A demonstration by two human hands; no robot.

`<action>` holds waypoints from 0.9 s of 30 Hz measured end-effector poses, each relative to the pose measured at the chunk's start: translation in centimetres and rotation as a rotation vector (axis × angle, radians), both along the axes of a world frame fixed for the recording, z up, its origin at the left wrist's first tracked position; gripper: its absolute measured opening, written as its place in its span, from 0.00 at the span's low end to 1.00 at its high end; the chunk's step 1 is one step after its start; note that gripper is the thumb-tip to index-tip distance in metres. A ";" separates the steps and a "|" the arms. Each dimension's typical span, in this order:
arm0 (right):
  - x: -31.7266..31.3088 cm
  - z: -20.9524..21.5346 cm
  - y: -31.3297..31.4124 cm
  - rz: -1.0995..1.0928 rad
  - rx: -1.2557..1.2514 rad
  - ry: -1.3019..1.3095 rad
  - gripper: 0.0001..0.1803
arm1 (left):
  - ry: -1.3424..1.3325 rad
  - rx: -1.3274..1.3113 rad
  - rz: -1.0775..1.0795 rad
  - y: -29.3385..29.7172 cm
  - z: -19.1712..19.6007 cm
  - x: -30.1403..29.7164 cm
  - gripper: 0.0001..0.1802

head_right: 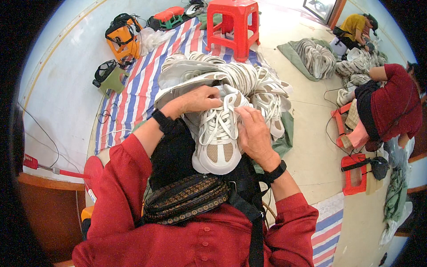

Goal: The recorder is lacing and organizing white athletic shoes in a manufacturing environment.

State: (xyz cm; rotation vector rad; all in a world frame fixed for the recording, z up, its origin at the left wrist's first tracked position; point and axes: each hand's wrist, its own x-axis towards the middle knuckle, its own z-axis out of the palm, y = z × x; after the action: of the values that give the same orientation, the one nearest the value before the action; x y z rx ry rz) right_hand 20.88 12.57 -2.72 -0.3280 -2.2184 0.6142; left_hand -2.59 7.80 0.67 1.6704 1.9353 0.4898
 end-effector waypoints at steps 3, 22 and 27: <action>-0.2 -0.8 1.2 -0.011 -0.185 0.085 0.17 | -0.103 0.154 -0.059 -0.8 -0.1 0.0 0.17; -3.5 -7.3 5.5 0.058 -1.084 0.062 0.20 | -0.120 0.341 0.190 -9.1 0.6 3.8 0.10; -7.1 -6.3 6.7 0.259 -0.843 -0.172 0.19 | -0.106 0.238 0.429 -12.7 1.9 6.3 0.08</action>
State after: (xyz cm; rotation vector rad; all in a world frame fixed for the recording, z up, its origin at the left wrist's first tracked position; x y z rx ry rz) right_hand 13.80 19.27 -9.05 -0.5282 -2.0647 1.7156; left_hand 3.74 -4.92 2.61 1.3215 2.2284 0.9840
